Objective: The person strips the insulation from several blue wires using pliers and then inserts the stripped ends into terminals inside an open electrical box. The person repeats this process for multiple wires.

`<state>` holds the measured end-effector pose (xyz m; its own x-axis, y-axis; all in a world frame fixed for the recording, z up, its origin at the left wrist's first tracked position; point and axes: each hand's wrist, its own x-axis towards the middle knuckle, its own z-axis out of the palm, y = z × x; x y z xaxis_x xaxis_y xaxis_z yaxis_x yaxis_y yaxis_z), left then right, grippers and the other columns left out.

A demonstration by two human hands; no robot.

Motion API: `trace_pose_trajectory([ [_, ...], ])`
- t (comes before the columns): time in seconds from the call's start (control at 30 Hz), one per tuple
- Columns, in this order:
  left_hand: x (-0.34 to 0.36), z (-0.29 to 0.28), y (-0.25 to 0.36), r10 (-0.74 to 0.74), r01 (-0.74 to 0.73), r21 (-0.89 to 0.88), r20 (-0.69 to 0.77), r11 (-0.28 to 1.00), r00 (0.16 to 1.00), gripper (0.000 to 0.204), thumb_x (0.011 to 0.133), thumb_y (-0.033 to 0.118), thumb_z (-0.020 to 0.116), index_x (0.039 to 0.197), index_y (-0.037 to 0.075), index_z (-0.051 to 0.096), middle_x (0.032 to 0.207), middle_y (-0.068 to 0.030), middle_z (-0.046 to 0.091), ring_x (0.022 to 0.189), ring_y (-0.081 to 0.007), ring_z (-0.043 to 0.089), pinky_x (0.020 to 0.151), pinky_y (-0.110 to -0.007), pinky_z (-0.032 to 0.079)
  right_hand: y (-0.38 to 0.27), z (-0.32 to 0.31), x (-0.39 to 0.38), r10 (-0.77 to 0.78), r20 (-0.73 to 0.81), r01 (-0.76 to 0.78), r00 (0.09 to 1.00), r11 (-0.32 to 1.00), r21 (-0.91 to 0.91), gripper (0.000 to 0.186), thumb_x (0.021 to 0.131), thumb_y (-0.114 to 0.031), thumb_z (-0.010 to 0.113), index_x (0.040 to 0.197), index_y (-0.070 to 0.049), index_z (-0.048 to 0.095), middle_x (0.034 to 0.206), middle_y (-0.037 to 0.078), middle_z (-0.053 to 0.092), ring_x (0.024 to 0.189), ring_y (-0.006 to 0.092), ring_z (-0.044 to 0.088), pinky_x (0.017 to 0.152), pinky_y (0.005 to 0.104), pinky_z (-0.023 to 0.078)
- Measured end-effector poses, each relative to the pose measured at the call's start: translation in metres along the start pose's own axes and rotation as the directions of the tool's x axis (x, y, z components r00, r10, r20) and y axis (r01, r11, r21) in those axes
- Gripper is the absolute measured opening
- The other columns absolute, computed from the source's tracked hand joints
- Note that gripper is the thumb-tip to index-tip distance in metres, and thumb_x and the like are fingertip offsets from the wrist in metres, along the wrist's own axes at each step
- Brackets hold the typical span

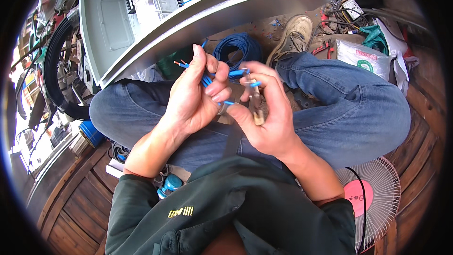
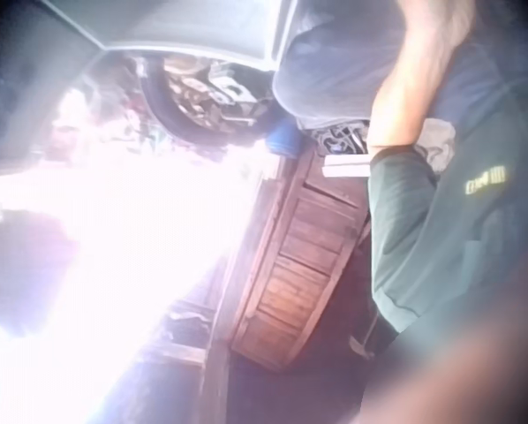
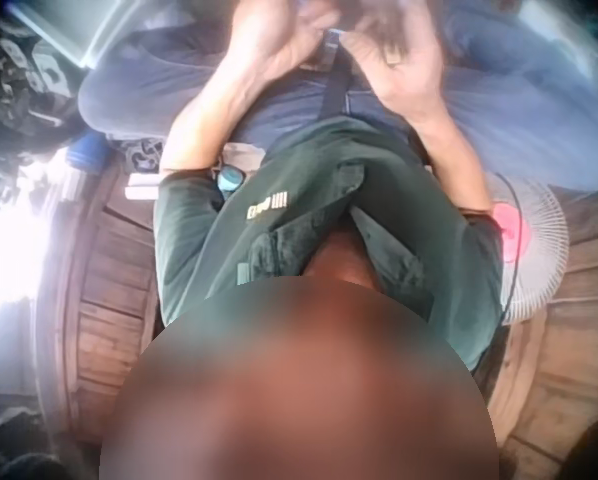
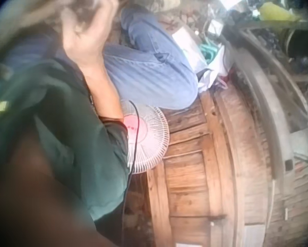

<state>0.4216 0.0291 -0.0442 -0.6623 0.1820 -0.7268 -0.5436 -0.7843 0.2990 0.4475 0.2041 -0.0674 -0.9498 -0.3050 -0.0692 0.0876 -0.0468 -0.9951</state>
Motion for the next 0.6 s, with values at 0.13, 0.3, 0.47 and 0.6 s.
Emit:
trace_pose_trajectory([
  [0.13,0.002,-0.001,-0.001,0.049,-0.049,0.018,-0.028,0.999,0.998,0.041,0.103,0.046,0.049,0.088,0.008,0.053,0.074,-0.0071,0.056,0.06,-0.0139,0.045,0.059,-0.029,0.041,0.001,-0.002,0.002,0.076,-0.013,-0.076,0.997,0.996,-0.039,0.041,0.085,-0.015,0.077,0.117,0.001,0.056,0.114,0.016,0.063,0.098,0.0257,0.065,0.085,0.0342,0.051],
  [0.3,0.005,-0.001,-0.006,0.047,-0.047,-0.003,-0.047,0.999,0.998,0.04,0.101,0.047,0.052,0.09,0.009,0.055,0.067,-0.004,0.051,0.069,-0.017,0.052,0.067,-0.036,0.046,0.0,0.002,0.001,0.13,-0.047,-0.133,0.99,0.988,-0.078,0.037,0.084,-0.011,0.077,0.114,0.001,0.058,0.106,0.014,0.064,0.088,0.0216,0.064,0.077,0.0323,0.051],
  [0.47,0.007,-0.001,-0.006,0.001,0.0,-0.094,0.013,0.996,1.0,0.039,0.101,0.046,0.053,0.091,0.009,0.056,0.064,-0.0027,0.047,0.081,-0.0205,0.054,0.075,-0.041,0.05,0.0,-0.002,0.004,0.076,-0.101,-0.088,0.992,0.988,-0.124,0.031,0.084,-0.009,0.077,0.109,0.0,0.06,0.087,0.008,0.064,0.072,0.0153,0.06,0.067,0.0289,0.05],
  [0.6,0.01,0.006,-0.014,0.078,-0.078,-0.03,0.018,0.997,0.997,0.041,0.103,0.048,0.045,0.093,0.01,0.054,0.064,-0.0007,0.044,0.085,-0.0212,0.053,0.08,-0.039,0.046,-0.004,0.002,-0.001,0.185,-0.061,-0.19,0.981,0.978,-0.082,0.018,0.089,-0.007,0.071,0.103,-0.001,0.06,0.077,0.004,0.063,0.066,0.0091,0.057,0.061,0.0269,0.047],
])
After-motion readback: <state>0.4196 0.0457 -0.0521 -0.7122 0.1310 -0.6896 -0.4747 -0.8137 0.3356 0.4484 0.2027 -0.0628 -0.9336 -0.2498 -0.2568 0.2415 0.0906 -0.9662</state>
